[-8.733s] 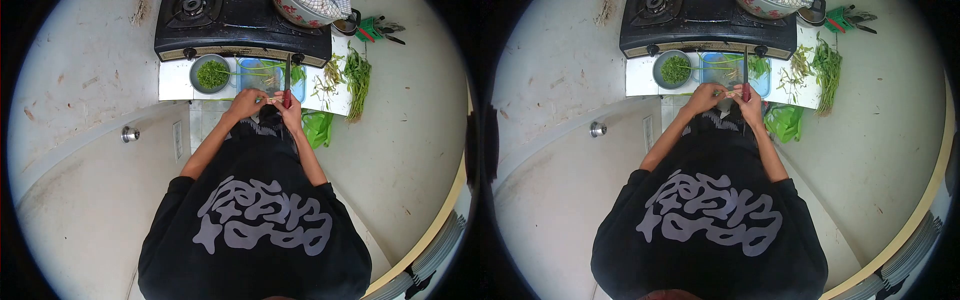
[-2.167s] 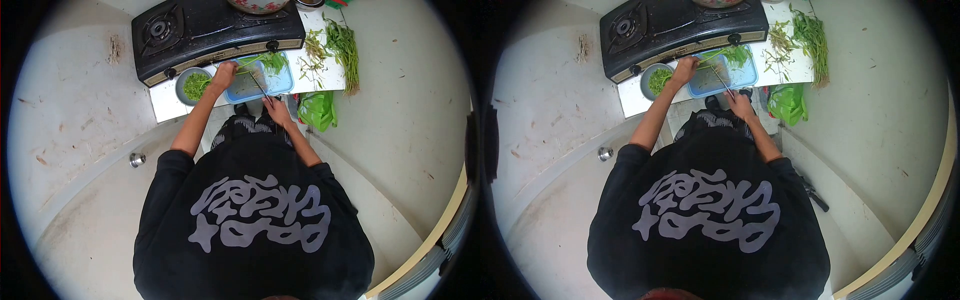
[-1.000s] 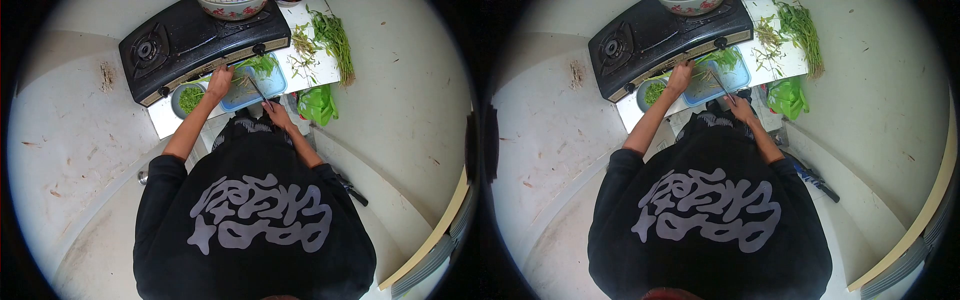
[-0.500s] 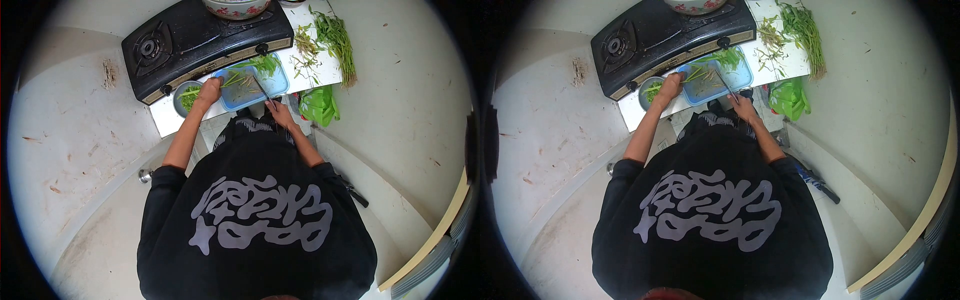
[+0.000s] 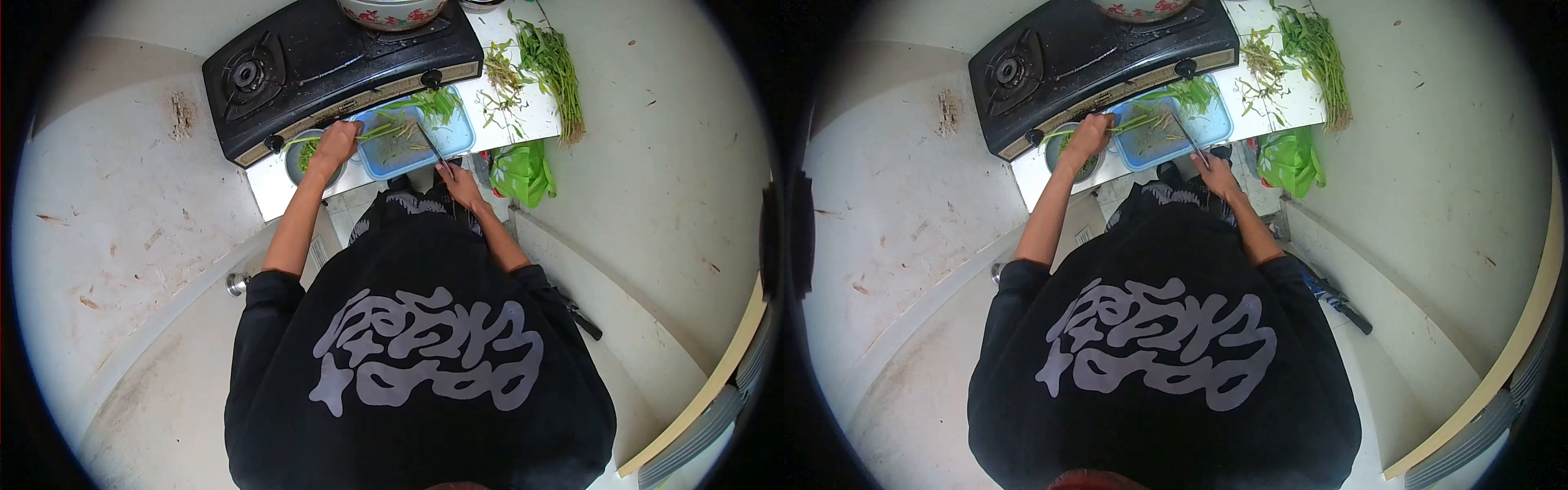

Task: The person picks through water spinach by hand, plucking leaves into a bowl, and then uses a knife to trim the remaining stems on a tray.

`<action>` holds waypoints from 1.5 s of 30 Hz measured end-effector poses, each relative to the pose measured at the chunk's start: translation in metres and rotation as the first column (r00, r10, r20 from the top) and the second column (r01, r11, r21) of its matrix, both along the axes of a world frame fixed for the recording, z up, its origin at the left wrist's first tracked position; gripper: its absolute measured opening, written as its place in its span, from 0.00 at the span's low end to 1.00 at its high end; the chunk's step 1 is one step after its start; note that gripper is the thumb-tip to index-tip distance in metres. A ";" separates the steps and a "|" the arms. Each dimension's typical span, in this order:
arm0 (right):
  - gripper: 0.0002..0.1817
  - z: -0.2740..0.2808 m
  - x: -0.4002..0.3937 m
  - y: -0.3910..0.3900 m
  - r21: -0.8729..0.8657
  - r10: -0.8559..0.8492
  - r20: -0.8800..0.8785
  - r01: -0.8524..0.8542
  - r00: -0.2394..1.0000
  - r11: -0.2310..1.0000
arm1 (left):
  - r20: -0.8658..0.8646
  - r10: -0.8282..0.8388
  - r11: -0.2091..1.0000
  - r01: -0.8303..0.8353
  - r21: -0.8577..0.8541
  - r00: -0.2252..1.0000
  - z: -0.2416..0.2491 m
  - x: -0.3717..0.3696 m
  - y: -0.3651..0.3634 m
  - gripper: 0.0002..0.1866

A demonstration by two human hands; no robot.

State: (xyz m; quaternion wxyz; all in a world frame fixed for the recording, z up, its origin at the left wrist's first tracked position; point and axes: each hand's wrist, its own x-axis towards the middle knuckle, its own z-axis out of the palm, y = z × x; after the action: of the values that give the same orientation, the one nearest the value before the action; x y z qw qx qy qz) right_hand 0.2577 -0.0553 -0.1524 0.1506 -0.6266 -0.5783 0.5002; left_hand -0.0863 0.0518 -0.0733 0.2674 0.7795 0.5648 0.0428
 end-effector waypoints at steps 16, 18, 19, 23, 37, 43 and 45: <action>0.32 0.018 -0.003 0.001 -0.103 -0.033 0.037 0.036 0.999 0.994 | -0.065 0.067 0.997 -0.065 0.043 0.996 -0.024 0.023 0.028 0.09; 0.32 0.018 -0.004 0.000 -0.085 -0.039 0.035 0.042 0.999 0.996 | -0.060 0.032 0.999 -0.031 0.024 0.998 -0.039 0.028 0.035 0.09; 0.32 0.019 -0.004 0.000 -0.098 -0.043 0.033 0.046 0.999 0.994 | -0.059 0.031 0.999 -0.030 0.024 0.998 -0.045 0.031 0.037 0.09; 0.30 0.008 0.000 -0.003 0.027 -0.024 0.019 0.023 1.000 0.999 | 0.000 0.057 0.998 -0.057 -0.039 0.998 -0.060 0.039 0.035 0.10; 0.23 0.033 -0.017 0.012 0.150 0.144 0.149 -0.167 0.978 0.975 | 0.366 0.205 0.947 -0.278 0.159 0.908 -0.024 0.045 -0.007 0.10; 0.18 0.038 -0.031 0.023 0.336 0.268 0.168 -0.311 0.949 0.889 | 0.350 0.360 0.797 -0.480 0.366 0.865 -0.003 0.050 -0.062 0.08; 0.16 0.039 -0.032 0.024 0.349 0.292 0.137 -0.322 0.947 0.880 | 0.459 0.443 0.838 -0.538 0.093 0.770 -0.011 0.047 -0.083 0.07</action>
State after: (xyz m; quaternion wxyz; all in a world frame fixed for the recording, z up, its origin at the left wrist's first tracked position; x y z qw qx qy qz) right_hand 0.2256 -0.0313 -0.1138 0.1602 -0.5074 -0.7589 0.3754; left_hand -0.0389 -0.0311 -0.0842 0.2737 0.6003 0.6703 0.3398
